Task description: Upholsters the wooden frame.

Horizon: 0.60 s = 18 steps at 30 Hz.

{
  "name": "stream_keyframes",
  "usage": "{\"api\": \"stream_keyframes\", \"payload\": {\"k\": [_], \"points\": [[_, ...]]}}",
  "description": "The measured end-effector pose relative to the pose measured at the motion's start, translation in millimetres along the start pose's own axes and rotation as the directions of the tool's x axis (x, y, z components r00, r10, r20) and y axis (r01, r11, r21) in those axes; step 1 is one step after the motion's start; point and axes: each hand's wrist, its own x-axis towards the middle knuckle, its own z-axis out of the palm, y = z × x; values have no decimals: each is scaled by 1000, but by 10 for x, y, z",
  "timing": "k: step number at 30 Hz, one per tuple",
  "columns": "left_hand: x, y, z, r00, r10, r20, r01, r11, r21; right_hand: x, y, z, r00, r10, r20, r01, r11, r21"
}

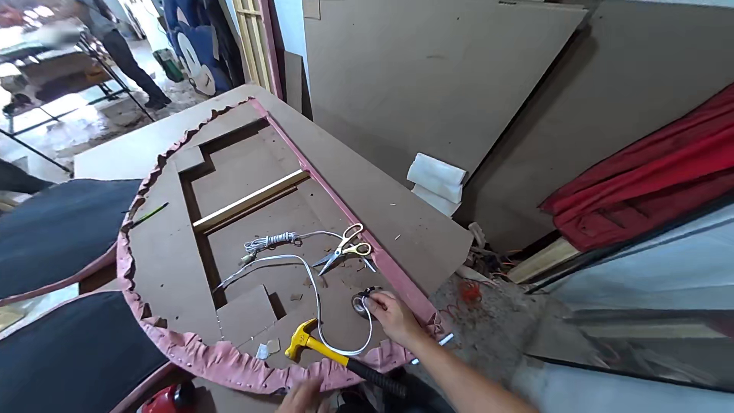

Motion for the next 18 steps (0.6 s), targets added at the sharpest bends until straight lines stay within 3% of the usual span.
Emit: {"api": "stream_keyframes", "payload": {"k": [3,7,12,15,18], "points": [[833,304,180,995,85,52,-88,994,67,-53,50,24,995,-62,81,60,998,19],[1554,659,423,940,-189,283,159,979,124,-104,-21,61,989,-40,142,45,998,-34],[1544,611,494,899,-356,256,361,932,30,-127,28,11,972,-48,229,52,999,-11],[1479,635,543,906,-386,172,391,921,10,-133,71,-52,958,-93,272,86,996,39],[1488,751,554,910,-397,119,385,916,113,-126,101,-120,947,-126,295,124,992,27]]}}
